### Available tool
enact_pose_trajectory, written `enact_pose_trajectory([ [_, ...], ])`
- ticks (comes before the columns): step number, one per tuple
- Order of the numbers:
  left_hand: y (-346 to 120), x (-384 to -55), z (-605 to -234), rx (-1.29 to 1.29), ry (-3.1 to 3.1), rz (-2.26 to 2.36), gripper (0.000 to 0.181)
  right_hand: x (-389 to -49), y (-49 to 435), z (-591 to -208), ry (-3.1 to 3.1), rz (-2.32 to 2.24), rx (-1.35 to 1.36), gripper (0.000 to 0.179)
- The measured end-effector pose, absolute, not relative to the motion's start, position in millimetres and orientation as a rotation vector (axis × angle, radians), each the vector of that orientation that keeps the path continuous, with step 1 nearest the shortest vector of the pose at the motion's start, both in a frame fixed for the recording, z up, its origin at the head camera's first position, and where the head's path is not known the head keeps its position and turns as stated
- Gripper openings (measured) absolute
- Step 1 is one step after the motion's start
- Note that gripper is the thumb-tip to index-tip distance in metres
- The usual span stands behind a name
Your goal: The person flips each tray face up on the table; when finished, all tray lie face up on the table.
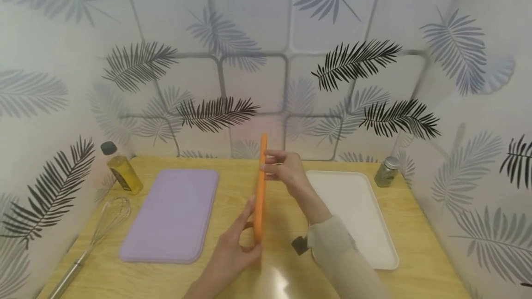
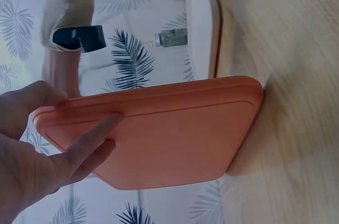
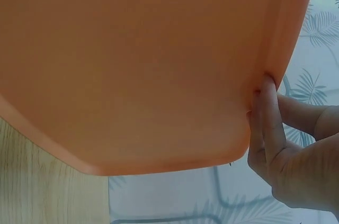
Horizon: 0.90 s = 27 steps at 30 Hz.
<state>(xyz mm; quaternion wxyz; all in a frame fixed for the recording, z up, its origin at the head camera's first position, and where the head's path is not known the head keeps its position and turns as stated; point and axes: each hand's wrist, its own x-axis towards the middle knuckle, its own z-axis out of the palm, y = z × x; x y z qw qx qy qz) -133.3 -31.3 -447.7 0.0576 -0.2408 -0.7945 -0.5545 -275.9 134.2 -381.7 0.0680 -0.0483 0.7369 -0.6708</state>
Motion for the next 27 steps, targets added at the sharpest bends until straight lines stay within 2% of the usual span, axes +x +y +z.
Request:
enact_pose_trajectory([
  [10, -33, -128, -438, -0.674, -2.368, -1.617, 0.074, -276, 127, -380, 2.181, -2.035, -0.124, 0.05],
  [19, -35, -121, -428, -0.582, -2.36, -1.657, 0.063, -278, 124, -386, 2.165, -2.028, -0.168, 0.045],
  [22, -34, -120, -428, -0.557, -2.357, -1.647, 0.061, -280, 128, -401, 2.212, -1.998, -0.152, 0.042],
  [27, -37, -119, -434, -0.492, -2.349, -1.586, 0.061, -280, 140, -452, 2.397, -1.723, -0.05, 0.046],
])
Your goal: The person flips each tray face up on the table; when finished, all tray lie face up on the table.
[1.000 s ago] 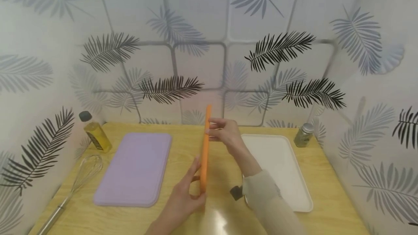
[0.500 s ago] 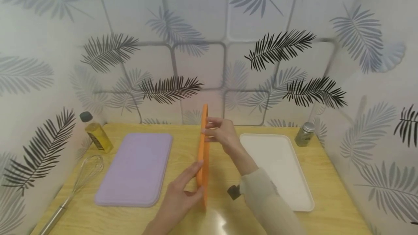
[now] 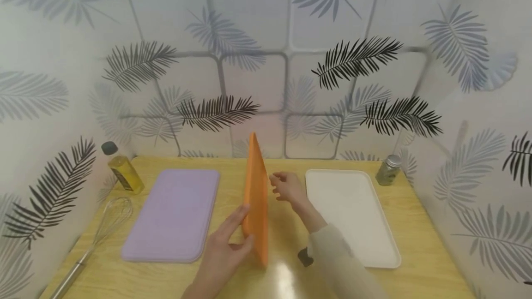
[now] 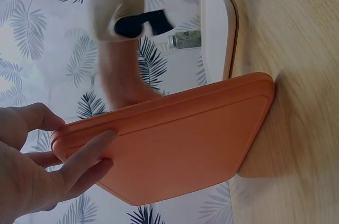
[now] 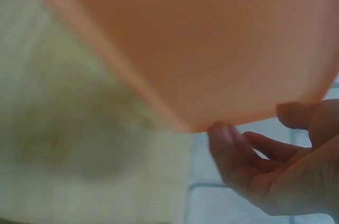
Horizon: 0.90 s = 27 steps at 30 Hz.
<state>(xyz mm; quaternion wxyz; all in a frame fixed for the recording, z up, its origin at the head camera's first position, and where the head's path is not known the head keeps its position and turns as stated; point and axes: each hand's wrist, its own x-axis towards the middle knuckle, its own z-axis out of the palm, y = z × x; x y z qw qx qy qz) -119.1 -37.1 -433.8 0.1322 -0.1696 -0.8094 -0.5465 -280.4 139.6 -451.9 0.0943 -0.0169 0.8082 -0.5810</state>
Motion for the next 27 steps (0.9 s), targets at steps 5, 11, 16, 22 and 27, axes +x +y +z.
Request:
enact_pose_trajectory([
  [5, -44, -117, -440, -0.415, -2.332, -1.638, 0.063, -273, 148, -495, 2.517, -1.465, 0.025, 0.046],
  [11, -53, -117, -446, -0.309, -2.274, -1.687, 0.063, -265, 153, -506, 2.577, -1.398, 0.035, 0.047],
  [16, -59, -120, -446, -0.134, -2.266, -1.804, 0.062, -268, 153, -509, 2.555, -1.441, 0.029, 0.05],
  [22, -66, -122, -445, 0.001, -2.197, -2.045, 0.058, -267, 152, -513, 2.519, -1.507, 0.062, 0.051],
  [27, -71, -126, -445, 0.021, -2.098, -2.173, 0.057, -266, 151, -517, 2.439, -1.617, 0.084, 0.05],
])
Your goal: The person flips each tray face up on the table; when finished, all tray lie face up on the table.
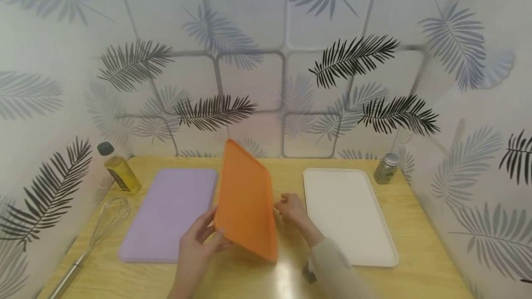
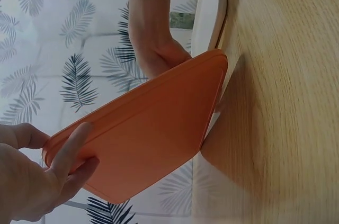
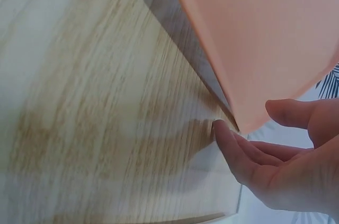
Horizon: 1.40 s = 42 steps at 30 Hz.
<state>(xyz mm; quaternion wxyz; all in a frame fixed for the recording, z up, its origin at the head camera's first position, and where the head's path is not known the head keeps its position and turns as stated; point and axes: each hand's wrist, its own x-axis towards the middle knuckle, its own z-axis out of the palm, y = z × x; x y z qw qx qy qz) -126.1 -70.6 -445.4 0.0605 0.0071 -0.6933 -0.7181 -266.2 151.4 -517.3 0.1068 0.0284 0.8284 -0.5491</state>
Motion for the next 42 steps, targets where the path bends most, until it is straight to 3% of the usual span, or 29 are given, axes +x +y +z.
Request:
enact_pose_trajectory([
  [17, -100, -134, -451, 0.102, -2.086, -2.469, 0.067, -262, 172, -526, 2.14, -1.729, 0.109, 0.045],
  [23, -112, -138, -457, 0.085, -2.035, -2.593, 0.061, -259, 180, -528, 2.077, -1.782, 0.167, 0.047],
  [42, -135, -164, -471, -0.038, -2.249, -2.678, 0.063, -249, 195, -506, 2.153, -1.795, 0.108, 0.049],
])
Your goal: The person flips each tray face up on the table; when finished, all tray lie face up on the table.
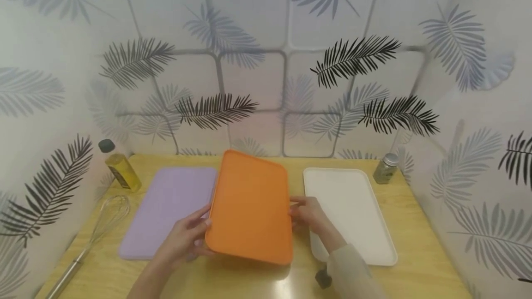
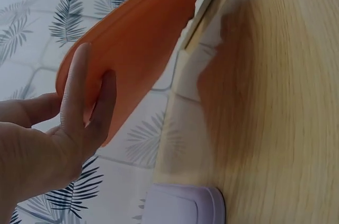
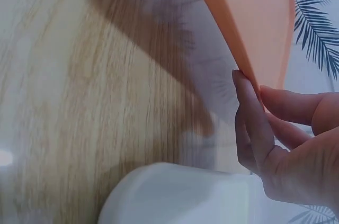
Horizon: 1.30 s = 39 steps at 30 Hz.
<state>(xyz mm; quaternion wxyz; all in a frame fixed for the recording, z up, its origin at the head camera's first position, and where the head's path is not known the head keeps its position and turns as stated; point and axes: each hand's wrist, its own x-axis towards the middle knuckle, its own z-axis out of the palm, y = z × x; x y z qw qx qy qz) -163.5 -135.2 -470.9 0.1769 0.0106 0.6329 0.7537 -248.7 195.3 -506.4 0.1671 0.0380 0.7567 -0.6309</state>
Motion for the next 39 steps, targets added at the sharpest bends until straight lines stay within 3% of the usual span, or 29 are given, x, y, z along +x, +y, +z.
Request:
enact_pose_trajectory([
  [12, -146, -182, -492, 0.114, 1.862, 1.95, 0.061, -255, 206, -499, 2.237, -1.789, 0.107, 0.05],
  [39, -116, -197, -514, -0.01, 2.169, 1.769, 0.062, -276, 203, -526, 2.429, -1.657, 0.203, 0.044],
])
